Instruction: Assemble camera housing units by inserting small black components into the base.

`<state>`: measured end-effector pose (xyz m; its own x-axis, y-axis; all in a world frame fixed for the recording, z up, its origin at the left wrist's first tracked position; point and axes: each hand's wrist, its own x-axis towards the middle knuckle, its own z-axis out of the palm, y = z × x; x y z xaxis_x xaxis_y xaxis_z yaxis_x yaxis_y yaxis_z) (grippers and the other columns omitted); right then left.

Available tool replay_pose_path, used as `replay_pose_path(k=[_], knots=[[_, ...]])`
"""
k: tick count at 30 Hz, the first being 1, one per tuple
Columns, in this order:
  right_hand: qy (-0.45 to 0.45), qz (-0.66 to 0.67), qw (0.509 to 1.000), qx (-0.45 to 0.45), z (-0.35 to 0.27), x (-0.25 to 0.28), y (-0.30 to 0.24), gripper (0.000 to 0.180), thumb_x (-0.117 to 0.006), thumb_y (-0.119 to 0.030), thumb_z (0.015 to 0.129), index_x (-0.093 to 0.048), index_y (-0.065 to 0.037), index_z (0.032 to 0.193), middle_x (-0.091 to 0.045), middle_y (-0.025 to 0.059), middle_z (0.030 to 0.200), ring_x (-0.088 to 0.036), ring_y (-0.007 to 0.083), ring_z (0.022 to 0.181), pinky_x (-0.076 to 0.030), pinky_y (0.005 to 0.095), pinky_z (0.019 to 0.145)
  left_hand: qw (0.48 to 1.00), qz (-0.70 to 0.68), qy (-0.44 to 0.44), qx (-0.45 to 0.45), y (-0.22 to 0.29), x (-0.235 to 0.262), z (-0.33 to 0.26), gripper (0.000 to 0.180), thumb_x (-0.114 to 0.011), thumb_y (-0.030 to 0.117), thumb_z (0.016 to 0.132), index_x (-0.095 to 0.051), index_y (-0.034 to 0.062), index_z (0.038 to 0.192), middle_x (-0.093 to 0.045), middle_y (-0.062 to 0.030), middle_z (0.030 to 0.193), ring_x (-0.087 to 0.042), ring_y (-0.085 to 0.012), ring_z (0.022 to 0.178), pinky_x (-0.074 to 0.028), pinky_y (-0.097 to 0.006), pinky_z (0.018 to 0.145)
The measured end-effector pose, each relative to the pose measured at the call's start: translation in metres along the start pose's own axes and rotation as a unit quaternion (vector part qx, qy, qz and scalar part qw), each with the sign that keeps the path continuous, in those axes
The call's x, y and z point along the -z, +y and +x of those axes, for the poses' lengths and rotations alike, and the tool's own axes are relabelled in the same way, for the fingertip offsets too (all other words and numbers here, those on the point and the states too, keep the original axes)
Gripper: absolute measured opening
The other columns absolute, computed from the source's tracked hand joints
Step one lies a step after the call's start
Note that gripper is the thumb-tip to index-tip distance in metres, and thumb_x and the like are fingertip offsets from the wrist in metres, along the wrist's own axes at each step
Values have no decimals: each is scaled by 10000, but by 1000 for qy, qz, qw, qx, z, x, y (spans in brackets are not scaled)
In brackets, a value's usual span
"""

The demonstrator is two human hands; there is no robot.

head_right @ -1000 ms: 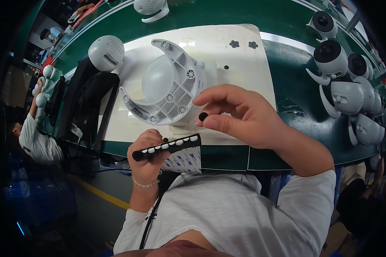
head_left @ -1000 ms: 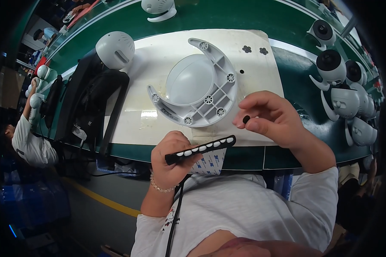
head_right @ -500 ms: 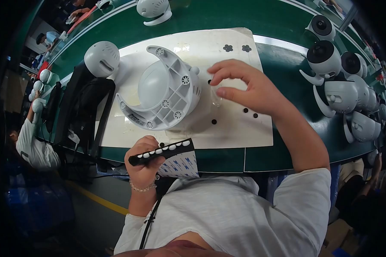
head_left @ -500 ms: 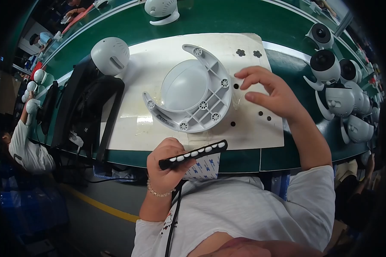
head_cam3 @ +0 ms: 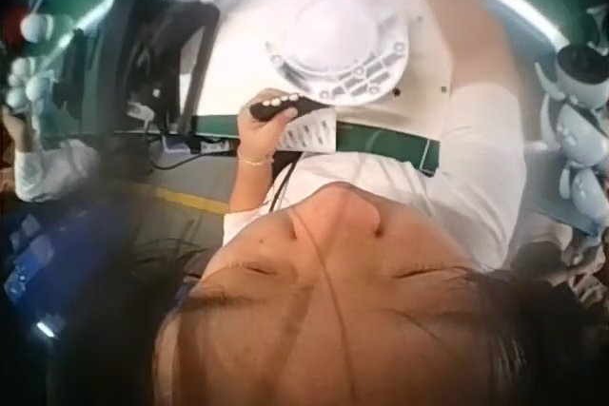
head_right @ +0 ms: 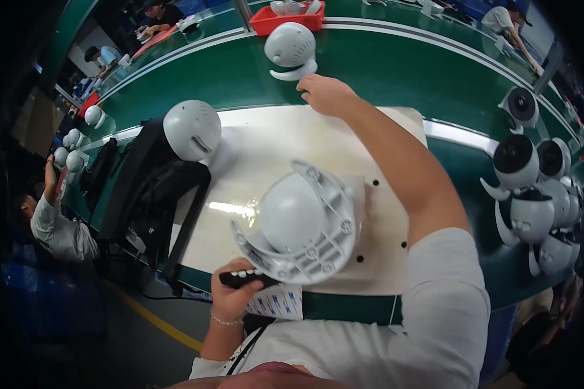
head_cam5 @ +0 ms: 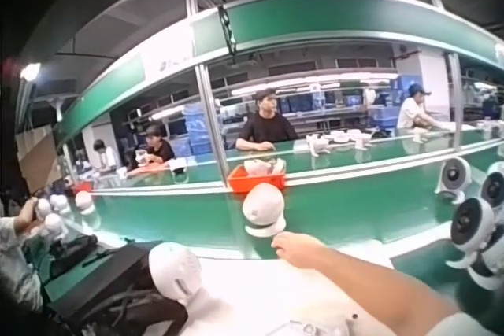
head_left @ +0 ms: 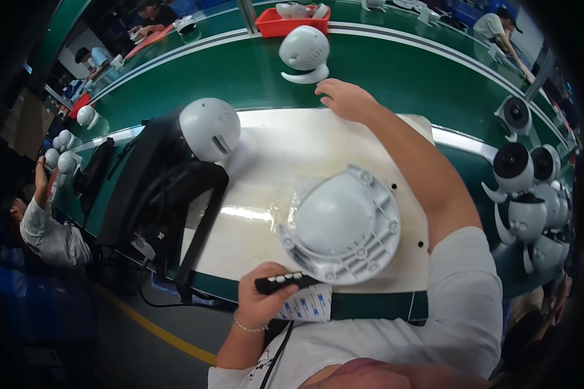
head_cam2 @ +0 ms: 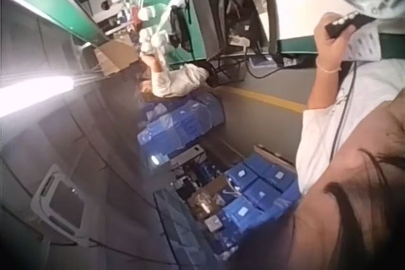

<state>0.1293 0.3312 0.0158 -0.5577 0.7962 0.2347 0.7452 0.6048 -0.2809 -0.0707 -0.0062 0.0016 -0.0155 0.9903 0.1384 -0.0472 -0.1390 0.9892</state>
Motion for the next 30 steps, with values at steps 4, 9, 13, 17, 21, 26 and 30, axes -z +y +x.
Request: replay_pose_path(k=[4,9,13,17,21,26,30], knots=[[-25,-63,996,-52,57,-15,-10,401,-453,-333,867,-439,-126,1210,-461,62,1235,-490,249,1069,-421,359,866,999,4,-21,25,3,3,0,145,-682,-45,650,-547,-26,696,-548,-84,706,-507,-135,627,-399,-241,560],[59,-166,974,-141,63,-26,-5,503,-515,-381,819,-408,-130,1240,-500,99,1143,-518,251,1026,-465,376,790,999,17,-33,25,0,7,3,151,-689,-30,652,-542,-26,692,-545,-87,701,-503,-138,616,-393,-246,551],[143,-269,949,-85,12,26,24,101,-541,-149,787,-545,-76,856,-569,83,848,-585,257,801,-488,376,640,999,24,-38,-1,1,7,3,150,-689,-27,658,-544,-26,695,-540,-77,693,-498,-129,612,-391,-238,543],[189,-237,953,-8,-100,58,30,250,-570,-100,733,-566,-93,983,-581,81,939,-574,268,789,-475,360,644,999,5,-37,-17,-5,12,-5,153,-687,-44,644,-543,-29,695,-540,-83,695,-502,-145,619,-395,-252,554],[164,-221,959,-68,-217,66,5,292,-568,-66,703,-577,-101,993,-584,67,992,-568,265,800,-467,353,669,992,-62,-60,-90,-6,10,-9,154,-671,-67,603,-540,-39,679,-547,-112,689,-509,-201,625,-400,-283,567],[78,-263,951,-143,-285,63,-15,367,-618,-212,714,-544,-60,1040,-559,71,1063,-566,253,835,-464,322,686,990,-111,-50,-75,2,-6,-21,151,-677,-52,638,-539,-44,698,-556,-111,695,-506,-172,641,-394,-259,565],[42,-253,953,-160,-299,82,-37,422,-584,-344,779,-534,-56,1083,-561,98,1074,-546,299,894,-413,376,784,984,-172,-6,-42,14,-25,-31,136,-666,-49,674,-552,-32,746,-558,-81,746,-500,-129,678,-392,-234,610]])
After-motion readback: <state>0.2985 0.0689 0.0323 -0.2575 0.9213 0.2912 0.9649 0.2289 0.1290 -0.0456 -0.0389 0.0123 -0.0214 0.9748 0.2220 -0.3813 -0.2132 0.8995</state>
